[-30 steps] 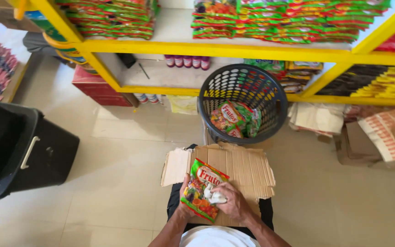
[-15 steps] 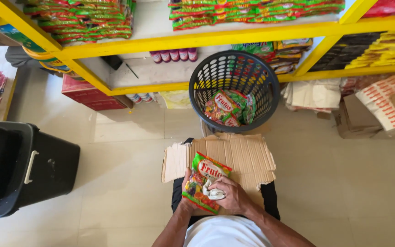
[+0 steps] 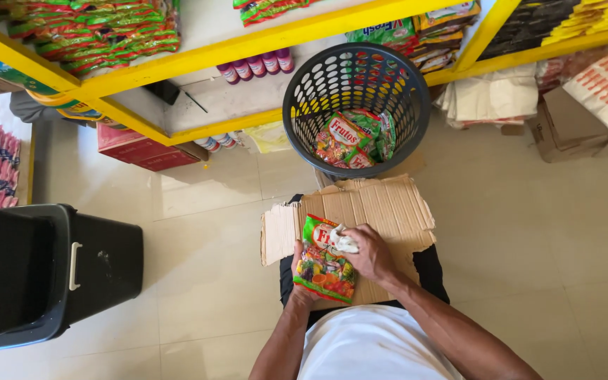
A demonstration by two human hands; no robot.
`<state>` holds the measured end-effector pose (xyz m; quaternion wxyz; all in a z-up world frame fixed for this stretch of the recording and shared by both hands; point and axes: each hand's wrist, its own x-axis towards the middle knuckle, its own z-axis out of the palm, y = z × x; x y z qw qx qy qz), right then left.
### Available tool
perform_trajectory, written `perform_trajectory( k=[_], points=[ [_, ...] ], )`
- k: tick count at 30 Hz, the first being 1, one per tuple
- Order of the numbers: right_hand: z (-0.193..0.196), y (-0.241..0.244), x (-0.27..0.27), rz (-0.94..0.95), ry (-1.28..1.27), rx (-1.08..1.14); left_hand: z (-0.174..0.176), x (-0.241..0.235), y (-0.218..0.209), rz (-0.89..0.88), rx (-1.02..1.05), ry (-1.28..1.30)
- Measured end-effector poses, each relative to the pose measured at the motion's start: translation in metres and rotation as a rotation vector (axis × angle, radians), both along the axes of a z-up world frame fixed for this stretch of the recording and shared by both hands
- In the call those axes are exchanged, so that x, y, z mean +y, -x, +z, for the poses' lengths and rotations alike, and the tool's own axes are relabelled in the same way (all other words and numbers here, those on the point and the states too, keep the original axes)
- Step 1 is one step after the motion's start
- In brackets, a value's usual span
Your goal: The person cleans individual snack bags by hand using a white cloth while sitting on the floor.
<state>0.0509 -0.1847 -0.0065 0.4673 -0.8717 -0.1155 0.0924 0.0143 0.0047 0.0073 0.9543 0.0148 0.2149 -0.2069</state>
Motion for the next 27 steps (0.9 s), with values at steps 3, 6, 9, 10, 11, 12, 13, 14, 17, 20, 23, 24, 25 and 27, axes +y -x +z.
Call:
perform_trajectory(
  k=[3,6,9,10,11,12,13,14,17,20,23,24,25,27],
  points=[
    [0.039,0.008,0.016,0.120,-0.046,0.045,-0.018,0.003,0.000,0.006,0.001,0.058],
    [0.097,0.004,0.022,0.243,-0.099,0.095,-0.021,0.008,0.001,0.007,-0.021,0.071],
    [0.068,-0.006,0.018,0.159,-0.056,0.062,-0.003,0.000,0.002,0.012,-0.056,0.081],
    [0.054,-0.011,0.013,0.161,-0.057,0.061,-0.009,0.002,0.005,0.014,-0.057,0.080],
    [0.040,-0.016,0.007,0.118,-0.013,0.043,-0.015,0.003,0.007,0.001,-0.068,0.079],
    [0.026,-0.022,0.001,0.074,0.032,0.026,-0.021,0.004,0.009,-0.013,-0.079,0.081],
    [0.033,-0.022,0.000,0.074,0.033,0.026,-0.024,0.004,0.009,-0.013,-0.079,0.082],
    [0.039,-0.020,0.000,0.097,0.020,0.038,-0.027,0.004,0.012,-0.018,-0.085,0.089],
    [0.073,-0.008,0.004,0.209,-0.027,0.076,-0.033,0.006,0.014,-0.011,-0.090,0.094],
    [0.071,0.003,0.002,0.251,-0.149,0.125,-0.036,0.006,0.018,-0.003,-0.092,0.090],
    [0.042,0.006,-0.009,0.095,-0.284,0.174,-0.026,0.006,0.019,-0.023,-0.089,0.116],
    [0.030,0.007,-0.014,-0.013,-0.331,0.201,-0.022,0.005,0.019,-0.038,-0.081,0.146],
    [0.035,0.005,-0.015,-0.009,-0.330,0.198,-0.018,0.004,0.019,-0.035,-0.085,0.146],
    [0.044,0.005,-0.018,-0.070,-0.342,0.228,-0.010,0.000,0.020,-0.002,-0.048,0.092]
  ],
)
